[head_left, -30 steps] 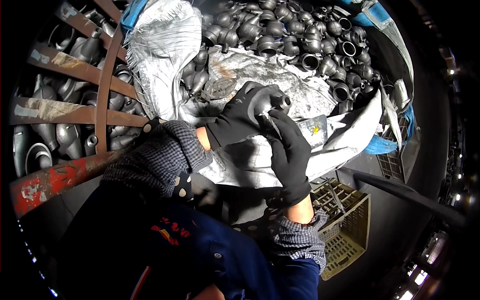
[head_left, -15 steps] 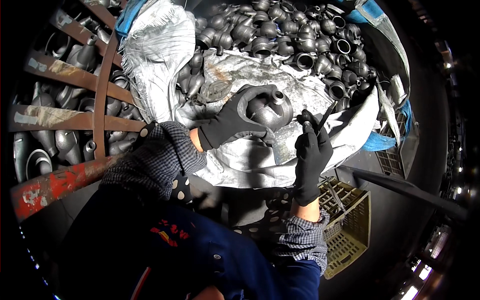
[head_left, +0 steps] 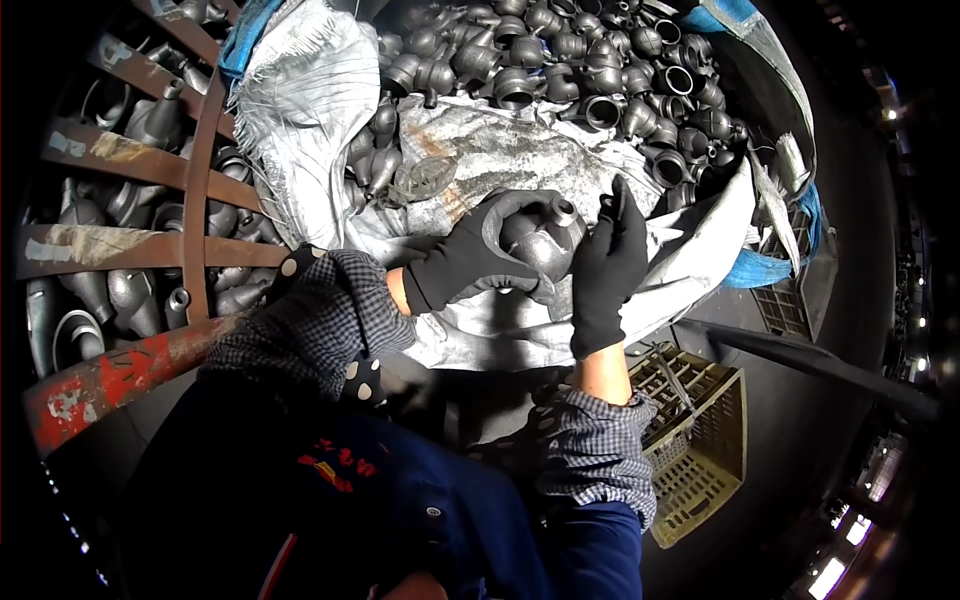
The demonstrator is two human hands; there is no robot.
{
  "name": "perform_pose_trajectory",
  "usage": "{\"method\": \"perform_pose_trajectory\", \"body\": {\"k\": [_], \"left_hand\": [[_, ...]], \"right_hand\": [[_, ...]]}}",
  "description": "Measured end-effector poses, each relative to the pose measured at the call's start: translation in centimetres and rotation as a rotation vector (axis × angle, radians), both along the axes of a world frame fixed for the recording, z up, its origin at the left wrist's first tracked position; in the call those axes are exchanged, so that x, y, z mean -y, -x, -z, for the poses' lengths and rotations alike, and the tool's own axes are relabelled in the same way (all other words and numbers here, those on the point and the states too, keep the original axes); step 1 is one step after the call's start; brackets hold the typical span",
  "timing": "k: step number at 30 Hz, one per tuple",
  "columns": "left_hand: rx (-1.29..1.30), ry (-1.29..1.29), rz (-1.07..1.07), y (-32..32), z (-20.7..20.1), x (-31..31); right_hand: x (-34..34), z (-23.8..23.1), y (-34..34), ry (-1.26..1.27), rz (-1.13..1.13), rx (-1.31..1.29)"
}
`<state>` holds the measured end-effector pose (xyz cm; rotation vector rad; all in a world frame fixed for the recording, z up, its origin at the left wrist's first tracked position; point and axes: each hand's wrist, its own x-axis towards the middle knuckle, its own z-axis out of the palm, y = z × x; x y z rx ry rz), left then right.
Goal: The person holds a metal pipe fitting by hand and uses a small scraping tool to clean its surfaces and interior edges while positioned over a large bin of similar parts.
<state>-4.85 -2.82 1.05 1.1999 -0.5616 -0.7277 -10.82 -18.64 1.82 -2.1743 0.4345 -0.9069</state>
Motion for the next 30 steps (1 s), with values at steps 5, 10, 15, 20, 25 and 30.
{"method": "perform_pose_trajectory", "body": {"k": [5, 10, 15, 20, 25, 30], "left_hand": [[-0.108, 0.034, -0.036, -0.7, -1.0, -0.8], [0.09, 0.033, -0.012, -0.7, -0.3, -0.9], [-0.247, 0.084, 0.19, -4.1, -2.8, -3.2], [0.002, 0.053, 0.216, -3.4, -1.3, -1.8], [-0.126, -0.125, 0.5, -3.0, -0.3, -1.3], [0.075, -0.226, 0.661, -2.9, 0.4, -1.5]], "right_hand": [[1.2, -2.7, 1.1, -0.92, -0.047, -0.318], [1.9, 1.2, 1.7, 0.461, -0.26, -0.127], [1.4, -1.9, 1.0, -1.345, -0.118, -0.143], [0.6, -2.1, 1.4, -1.023, -0.213, -0.448], [-0.7, -1.0, 1.2, -1.123, -0.297, -0.563], [-1.0, -1.7, 1.4, -1.001, -0.291, -0.604]]}}
